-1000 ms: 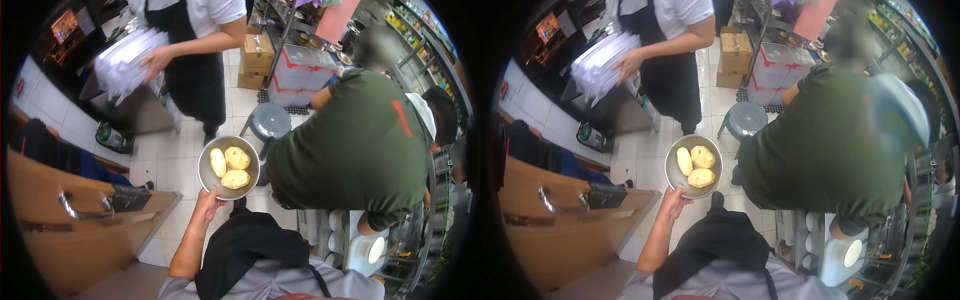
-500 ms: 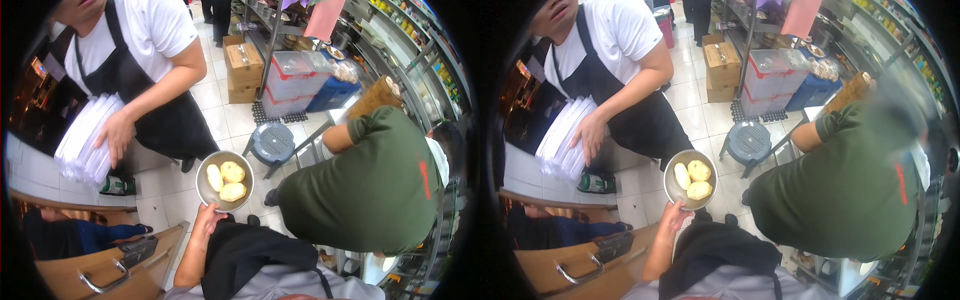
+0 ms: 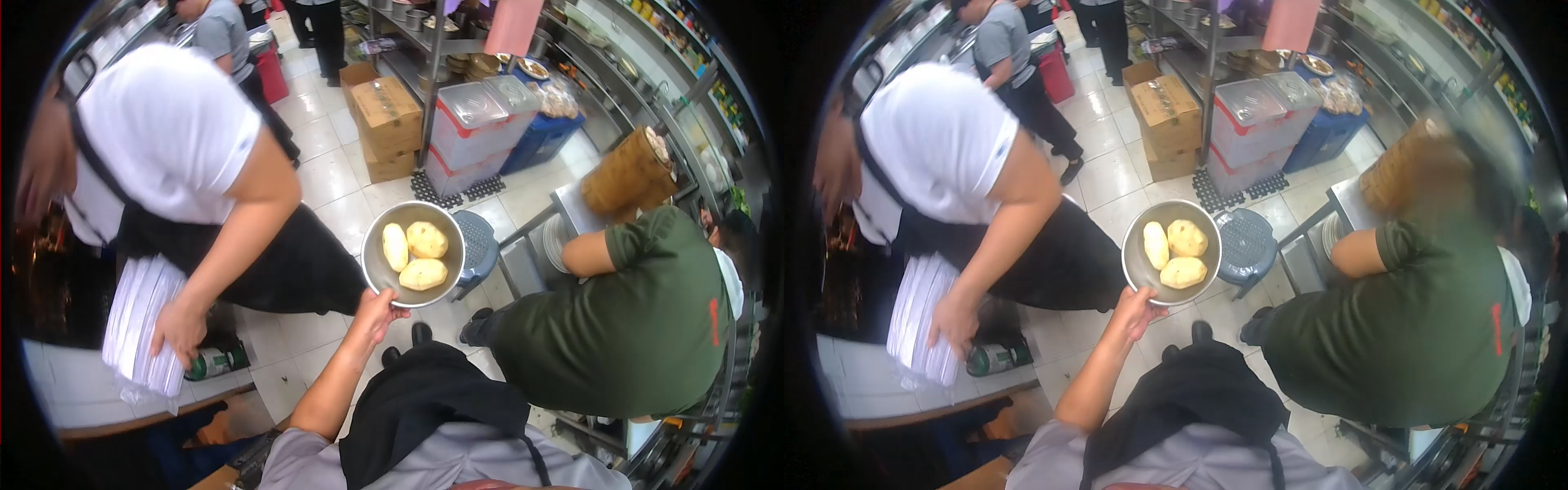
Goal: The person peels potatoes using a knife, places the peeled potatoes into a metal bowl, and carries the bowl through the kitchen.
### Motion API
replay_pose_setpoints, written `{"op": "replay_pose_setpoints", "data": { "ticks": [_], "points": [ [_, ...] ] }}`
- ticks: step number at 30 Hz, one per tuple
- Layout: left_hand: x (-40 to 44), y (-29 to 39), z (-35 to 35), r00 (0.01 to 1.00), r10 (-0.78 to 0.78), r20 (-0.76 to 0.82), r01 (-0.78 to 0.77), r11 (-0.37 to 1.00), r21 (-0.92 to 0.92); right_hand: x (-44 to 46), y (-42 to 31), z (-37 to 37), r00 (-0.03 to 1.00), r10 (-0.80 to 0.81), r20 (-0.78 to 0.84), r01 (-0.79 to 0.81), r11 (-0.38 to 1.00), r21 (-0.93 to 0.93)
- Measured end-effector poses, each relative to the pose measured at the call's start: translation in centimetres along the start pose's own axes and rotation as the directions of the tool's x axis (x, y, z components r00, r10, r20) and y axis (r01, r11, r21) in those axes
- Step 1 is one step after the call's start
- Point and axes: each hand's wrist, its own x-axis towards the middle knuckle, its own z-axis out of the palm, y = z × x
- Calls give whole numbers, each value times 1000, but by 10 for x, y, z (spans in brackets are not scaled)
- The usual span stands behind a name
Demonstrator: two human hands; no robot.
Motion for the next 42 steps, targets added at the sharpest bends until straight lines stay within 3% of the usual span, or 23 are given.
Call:
{"op": "replay_pose_setpoints", "data": {
  "ticks": [5,14,30,39,42],
  "points": [
    [69,43,25,998,-58,12,59,998,-24,10,-35,-7,1000,11,4,-11,993,114],
    [178,98,27,995,6,-103,-13,998,-61,49,-89,-51,999,-23,25,16,970,242],
    [379,152,54,977,-201,-71,199,980,-26,97,-198,-150,1000,16,20,-23,904,427],
    [501,243,13,967,-251,-34,253,948,195,49,-313,-123,974,165,159,-229,692,685],
    [527,272,6,945,-325,-41,320,891,321,32,-363,-95,989,133,63,-130,587,799]
  ]
}}
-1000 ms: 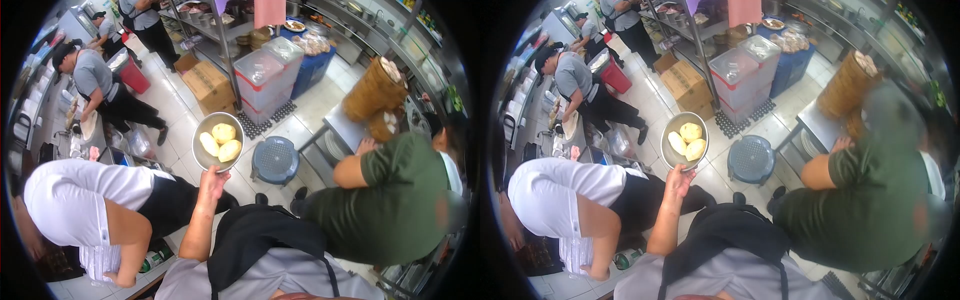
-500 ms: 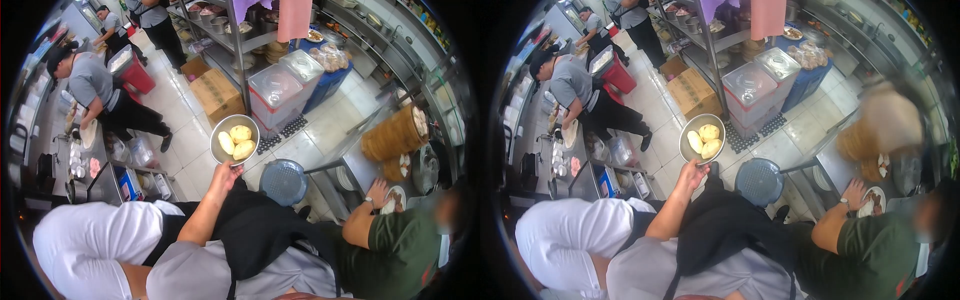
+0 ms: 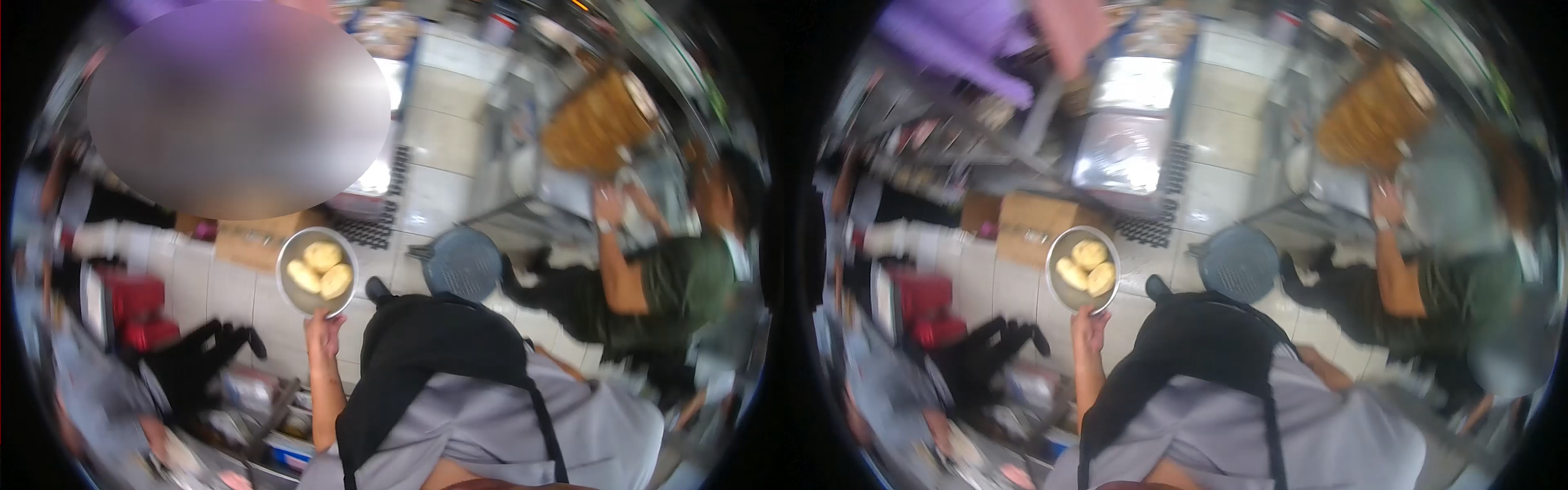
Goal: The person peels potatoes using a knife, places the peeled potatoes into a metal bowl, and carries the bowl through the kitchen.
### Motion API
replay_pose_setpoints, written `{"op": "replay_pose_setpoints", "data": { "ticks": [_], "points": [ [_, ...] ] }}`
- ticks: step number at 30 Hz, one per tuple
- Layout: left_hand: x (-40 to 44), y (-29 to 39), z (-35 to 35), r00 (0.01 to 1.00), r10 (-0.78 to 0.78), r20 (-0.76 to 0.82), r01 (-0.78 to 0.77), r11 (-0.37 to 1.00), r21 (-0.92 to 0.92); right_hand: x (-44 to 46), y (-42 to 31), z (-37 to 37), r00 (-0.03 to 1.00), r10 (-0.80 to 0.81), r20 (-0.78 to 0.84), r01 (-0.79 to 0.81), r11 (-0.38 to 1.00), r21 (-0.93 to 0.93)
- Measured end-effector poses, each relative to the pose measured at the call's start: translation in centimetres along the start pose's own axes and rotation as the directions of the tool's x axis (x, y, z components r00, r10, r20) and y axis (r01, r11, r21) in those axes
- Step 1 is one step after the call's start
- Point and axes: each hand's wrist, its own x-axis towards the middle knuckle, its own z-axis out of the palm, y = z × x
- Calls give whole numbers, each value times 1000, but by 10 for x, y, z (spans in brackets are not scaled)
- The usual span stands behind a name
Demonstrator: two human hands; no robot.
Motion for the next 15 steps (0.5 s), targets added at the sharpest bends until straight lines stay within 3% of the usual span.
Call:
{"op": "replay_pose_setpoints", "data": {
  "ticks": [2,3,4,5,6,7,11,15],
  "points": [
    [16,15,0,997,-71,8,70,995,76,-13,-10,37,921,-337,-196,353,934,51],
    [24,19,6,995,-95,44,89,989,121,-15,-18,52,809,-485,-331,516,857,6],
    [31,25,12,991,-112,72,100,982,161,-15,-30,63,843,-415,-342,458,887,51],
    [38,33,18,988,-120,99,99,977,191,-15,-63,45,996,-82,-45,88,982,168],
    [29,52,7,974,-150,173,115,973,198,4,-65,71,980,132,148,-152,980,132],
    [32,59,12,959,-186,216,131,961,245,-4,-91,70,960,260,107,-267,962,56],
    [44,84,32,898,-282,339,129,904,408,-42,-158,80,925,361,-117,-307,893,330],
    [49,113,80,844,-359,398,94,830,550,-28,-172,97,893,371,-255,-171,803,571]
  ]
}}
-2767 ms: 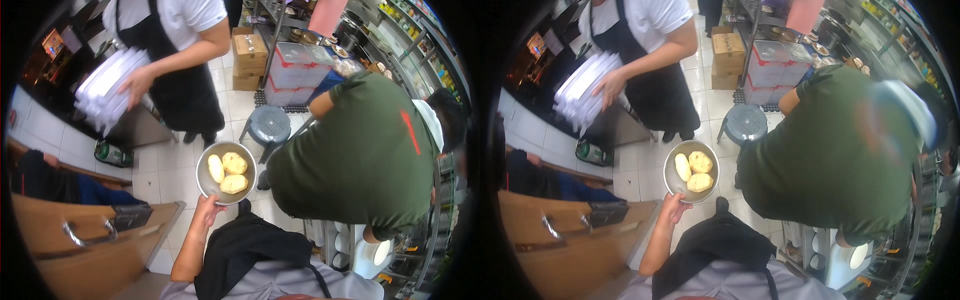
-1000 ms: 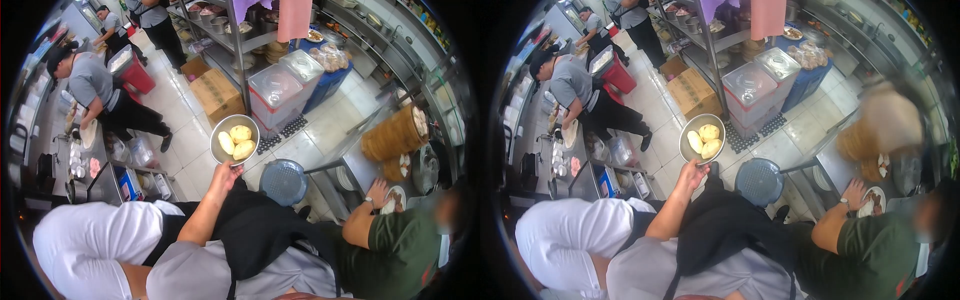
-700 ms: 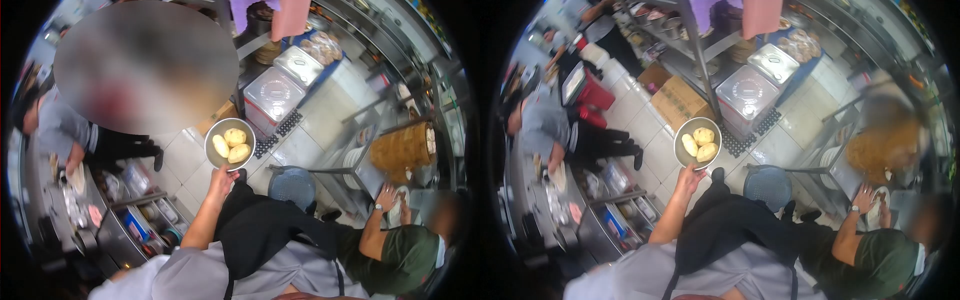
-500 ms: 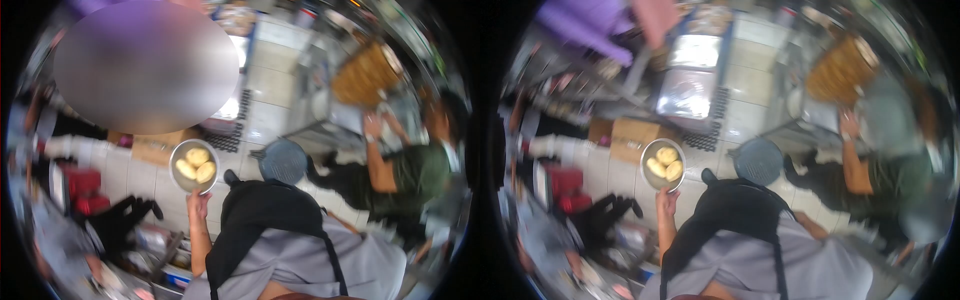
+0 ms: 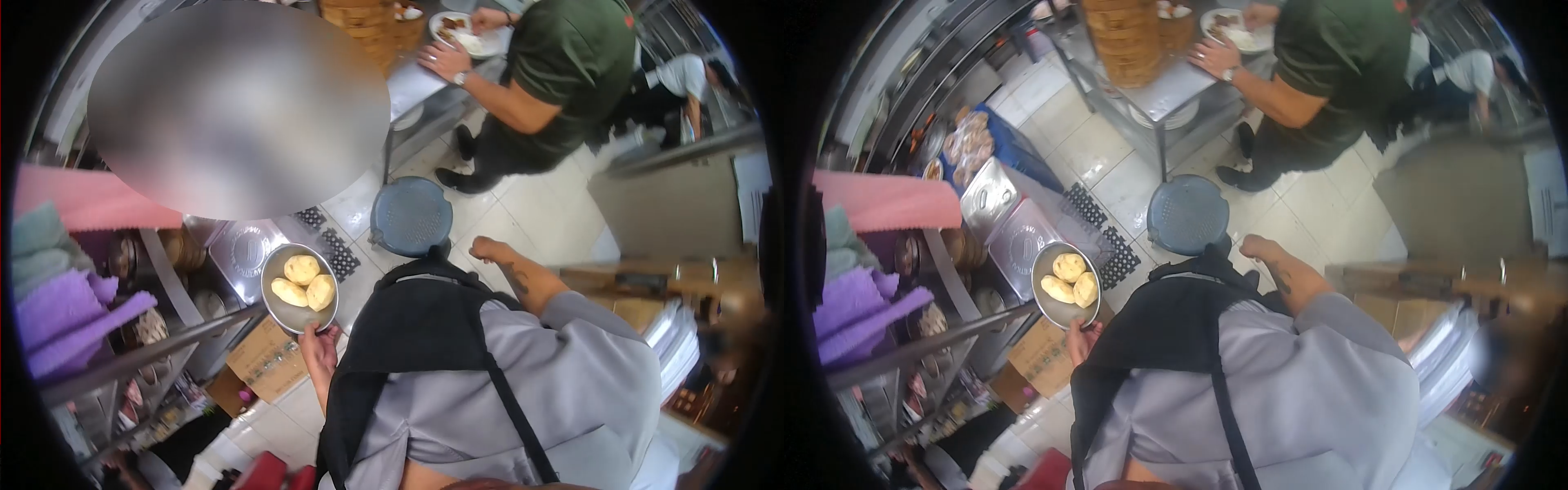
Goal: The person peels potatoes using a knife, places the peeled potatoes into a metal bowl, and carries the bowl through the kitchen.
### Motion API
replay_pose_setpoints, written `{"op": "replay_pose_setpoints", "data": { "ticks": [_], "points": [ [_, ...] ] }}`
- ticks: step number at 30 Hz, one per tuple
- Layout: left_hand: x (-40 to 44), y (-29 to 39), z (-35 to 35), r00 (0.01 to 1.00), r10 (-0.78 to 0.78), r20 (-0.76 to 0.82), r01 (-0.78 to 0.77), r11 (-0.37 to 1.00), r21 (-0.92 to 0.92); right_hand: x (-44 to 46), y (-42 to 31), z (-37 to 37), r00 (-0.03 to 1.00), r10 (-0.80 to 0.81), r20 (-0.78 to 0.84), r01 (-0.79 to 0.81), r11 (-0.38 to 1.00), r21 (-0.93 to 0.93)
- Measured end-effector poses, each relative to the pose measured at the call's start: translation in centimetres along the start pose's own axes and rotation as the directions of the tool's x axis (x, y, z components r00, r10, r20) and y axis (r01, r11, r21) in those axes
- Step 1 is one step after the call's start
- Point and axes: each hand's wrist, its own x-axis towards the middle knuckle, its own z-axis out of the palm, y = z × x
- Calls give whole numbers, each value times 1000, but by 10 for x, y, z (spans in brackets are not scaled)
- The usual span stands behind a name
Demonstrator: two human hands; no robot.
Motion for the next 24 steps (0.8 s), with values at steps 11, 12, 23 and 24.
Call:
{"op": "replay_pose_setpoints", "data": {
  "ticks": [11,12,23,24],
  "points": [
    [9,10,2,980,-73,183,46,988,148,-13,25,102,997,6,-71,10,976,216],
    [11,9,11,980,-85,178,62,990,130,-6,29,94,999,-17,-48,26,977,212],
    [-50,-37,-53,995,-95,10,94,993,68,16,35,112,1000,16,11,-18,989,147],
    [-48,-38,-58,996,-84,30,83,995,53,22,30,113,1000,-9,-15,11,994,112]
  ]
}}
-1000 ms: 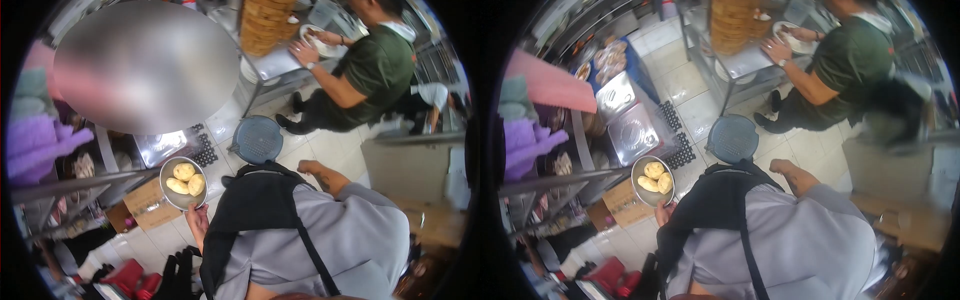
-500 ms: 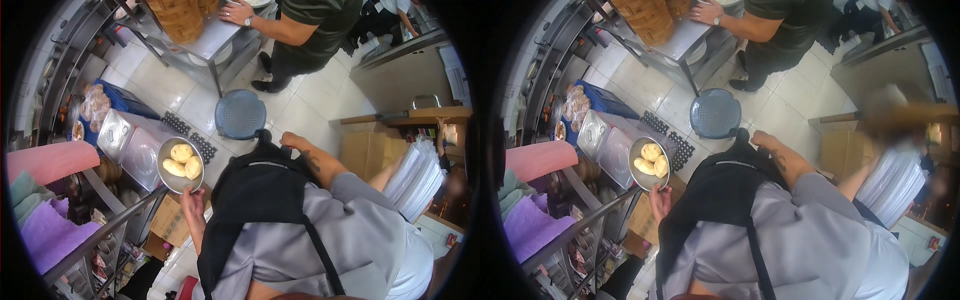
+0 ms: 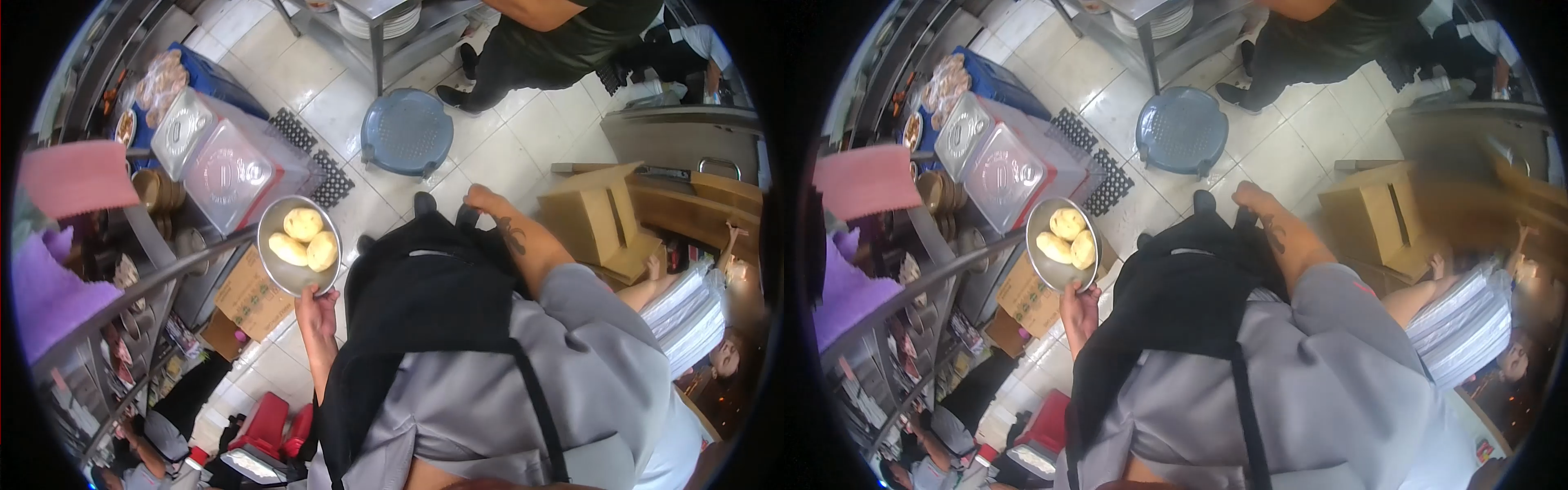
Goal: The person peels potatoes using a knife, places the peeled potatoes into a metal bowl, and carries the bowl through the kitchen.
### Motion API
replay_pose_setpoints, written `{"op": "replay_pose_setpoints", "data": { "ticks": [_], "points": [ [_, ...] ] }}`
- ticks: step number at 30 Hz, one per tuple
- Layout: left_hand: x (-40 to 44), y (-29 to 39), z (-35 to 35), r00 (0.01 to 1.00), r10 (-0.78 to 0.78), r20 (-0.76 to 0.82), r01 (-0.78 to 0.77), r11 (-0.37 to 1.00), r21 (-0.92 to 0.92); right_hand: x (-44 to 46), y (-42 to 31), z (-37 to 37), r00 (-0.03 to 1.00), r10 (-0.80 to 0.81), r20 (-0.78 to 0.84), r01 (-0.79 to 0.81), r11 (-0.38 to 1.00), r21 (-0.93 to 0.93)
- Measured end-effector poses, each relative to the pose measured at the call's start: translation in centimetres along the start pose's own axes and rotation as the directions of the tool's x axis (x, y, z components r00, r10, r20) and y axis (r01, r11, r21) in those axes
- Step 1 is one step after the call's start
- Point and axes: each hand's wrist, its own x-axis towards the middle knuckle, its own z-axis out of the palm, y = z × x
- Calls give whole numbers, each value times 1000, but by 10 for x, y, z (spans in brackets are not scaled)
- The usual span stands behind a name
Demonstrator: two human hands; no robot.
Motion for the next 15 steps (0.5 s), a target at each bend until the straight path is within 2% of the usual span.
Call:
{"op": "replay_pose_setpoints", "data": {
  "ticks": [4,7,10,15],
  "points": [
    [16,-3,-31,998,9,65,-7,1000,-29,2,-25,16,955,-217,-200,203,975,-90],
    [11,9,-49,993,55,104,-54,998,-11,-23,-47,41,967,-150,-205,145,989,-42],
    [3,22,-78,984,54,169,-57,998,15,-56,-63,77,995,-43,-94,26,984,-174],
    [-7,27,-124,975,79,208,-72,996,-44,-101,-59,129,990,-120,-69,95,952,-291]
  ]
}}
